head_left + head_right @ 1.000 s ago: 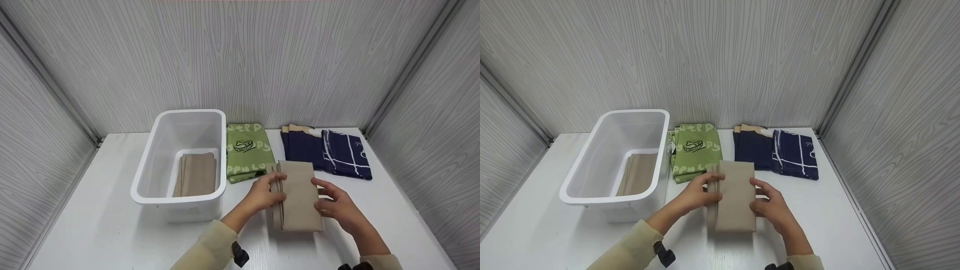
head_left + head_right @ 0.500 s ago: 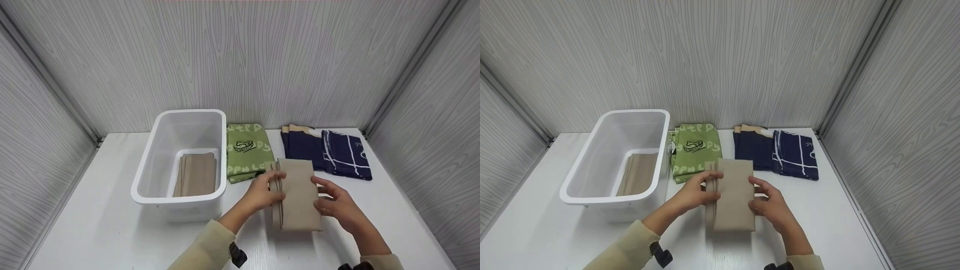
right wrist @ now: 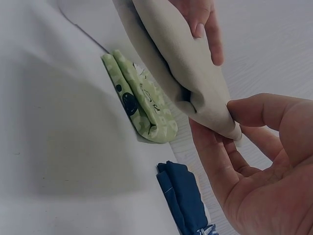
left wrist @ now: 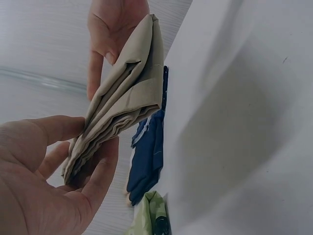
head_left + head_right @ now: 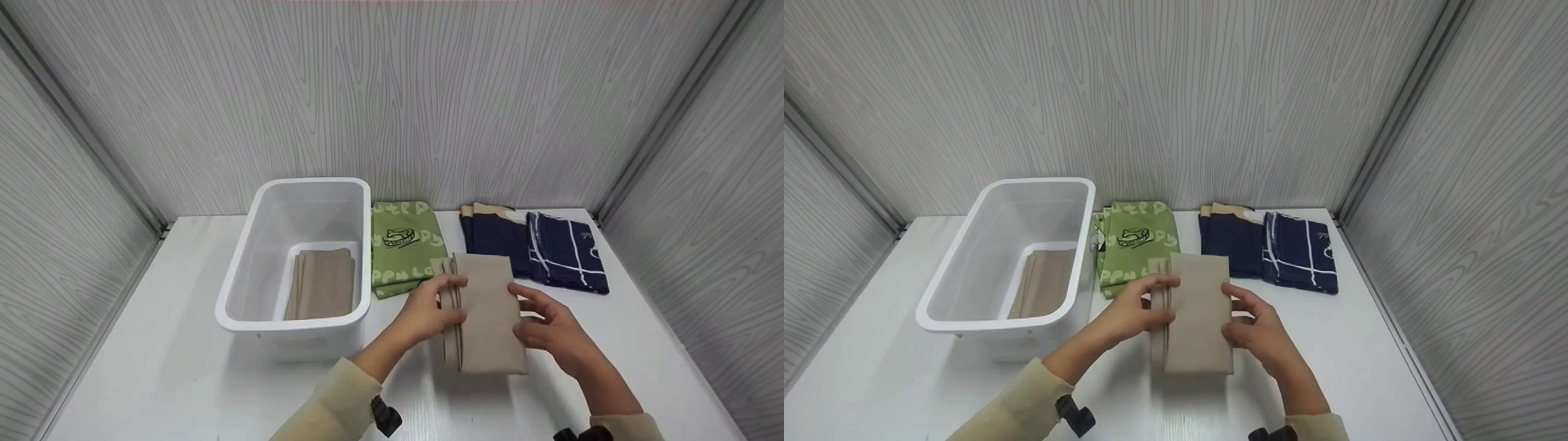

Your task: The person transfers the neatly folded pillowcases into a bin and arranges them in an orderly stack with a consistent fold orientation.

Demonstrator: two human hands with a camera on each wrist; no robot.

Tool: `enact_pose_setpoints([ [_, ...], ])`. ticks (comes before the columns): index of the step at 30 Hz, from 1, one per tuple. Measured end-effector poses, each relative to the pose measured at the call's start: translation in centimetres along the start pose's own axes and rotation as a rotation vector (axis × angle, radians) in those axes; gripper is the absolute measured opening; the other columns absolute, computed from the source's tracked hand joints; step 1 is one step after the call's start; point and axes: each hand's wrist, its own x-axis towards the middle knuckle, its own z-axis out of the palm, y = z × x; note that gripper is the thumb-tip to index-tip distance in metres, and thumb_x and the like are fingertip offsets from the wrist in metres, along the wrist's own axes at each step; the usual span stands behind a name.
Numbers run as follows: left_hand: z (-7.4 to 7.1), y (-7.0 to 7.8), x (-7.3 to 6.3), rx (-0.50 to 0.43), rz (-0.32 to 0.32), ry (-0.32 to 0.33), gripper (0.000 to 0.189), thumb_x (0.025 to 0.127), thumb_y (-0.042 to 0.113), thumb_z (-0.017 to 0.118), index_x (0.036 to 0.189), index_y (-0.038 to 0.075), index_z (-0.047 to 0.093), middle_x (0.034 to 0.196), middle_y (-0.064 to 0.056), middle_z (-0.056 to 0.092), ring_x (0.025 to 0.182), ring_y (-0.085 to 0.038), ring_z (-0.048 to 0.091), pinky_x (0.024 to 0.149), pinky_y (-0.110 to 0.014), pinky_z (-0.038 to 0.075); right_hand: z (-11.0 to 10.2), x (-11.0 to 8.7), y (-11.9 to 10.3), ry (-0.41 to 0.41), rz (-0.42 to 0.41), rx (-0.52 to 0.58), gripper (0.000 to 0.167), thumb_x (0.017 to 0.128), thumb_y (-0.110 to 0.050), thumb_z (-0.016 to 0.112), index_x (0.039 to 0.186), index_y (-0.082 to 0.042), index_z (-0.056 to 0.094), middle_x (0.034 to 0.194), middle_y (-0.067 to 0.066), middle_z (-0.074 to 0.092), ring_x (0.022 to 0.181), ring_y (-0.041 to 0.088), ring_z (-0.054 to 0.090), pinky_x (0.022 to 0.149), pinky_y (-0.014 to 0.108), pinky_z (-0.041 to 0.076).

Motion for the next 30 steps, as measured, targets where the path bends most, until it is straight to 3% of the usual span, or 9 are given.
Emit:
enact_pose_setpoints([
  [8,-0.3,0.7,-0.3,0.006,0.018,0.013,0.05,0.081,0.005,0.075,0.128,0.016,0.065,0.134,-0.004,0.059,0.104,-0.021,0.059,0.061,-0.03,0.056,0.1,0.0,-0.5,-0.004,-0.014,-0.003,0.072,0.09,0.001,0.062,0.155,-0.011,0.034,0.141,0.026,0.041,0.11,0.023,0.063,0.083,0.04,0.057],
  [16,-1.0,1.5,-0.9,-0.016,0.023,0.004,0.05,0.082,0.005,0.074,0.13,0.016,0.063,0.136,-0.006,0.057,0.069,-0.015,0.062,0.058,-0.029,0.055,0.4,-0.1,-1.4,-0.006,-0.028,-0.016,0.07,0.09,0.001,0.062,0.154,-0.011,0.036,0.139,0.026,0.042,0.111,0.024,0.063,0.085,0.041,0.057],
  [18,-1.2,1.8,-1.1,-0.013,0.025,0.004,0.05,0.083,0.006,0.073,0.13,0.017,0.063,0.136,-0.005,0.057,0.078,-0.017,0.064,0.06,-0.032,0.056,0.5,-0.1,-1.6,-0.008,-0.033,-0.017,0.07,0.09,0.001,0.062,0.154,-0.011,0.036,0.14,0.026,0.042,0.112,0.025,0.063,0.085,0.042,0.057],
  [24,-1.7,2.1,-1.3,0.032,0.057,0.011,0.051,0.084,0.009,0.073,0.133,0.019,0.061,0.135,0.003,0.059,0.121,-0.016,0.054,0.094,-0.036,0.05,0.7,0.0,-2.2,0.002,-0.045,0.002,0.07,0.089,0.003,0.062,0.153,-0.012,0.037,0.139,0.024,0.043,0.11,0.026,0.063,0.085,0.042,0.057],
  [25,-1.8,2.1,-1.3,0.039,0.063,0.014,0.051,0.084,0.009,0.073,0.133,0.019,0.062,0.135,0.003,0.06,0.124,-0.016,0.052,0.098,-0.036,0.046,0.8,0.0,-2.3,0.003,-0.045,0.004,0.071,0.089,0.004,0.062,0.153,-0.012,0.037,0.139,0.024,0.043,0.11,0.026,0.063,0.085,0.042,0.057],
  [30,-2.1,2.5,-1.6,0.037,0.059,0.025,0.052,0.083,0.008,0.073,0.133,0.02,0.062,0.134,0.003,0.06,0.114,-0.017,0.058,0.093,-0.037,0.05,0.9,-0.1,-2.7,-0.006,-0.057,0.006,0.07,0.089,0.004,0.062,0.153,-0.012,0.038,0.139,0.024,0.042,0.11,0.026,0.063,0.084,0.043,0.057],
])
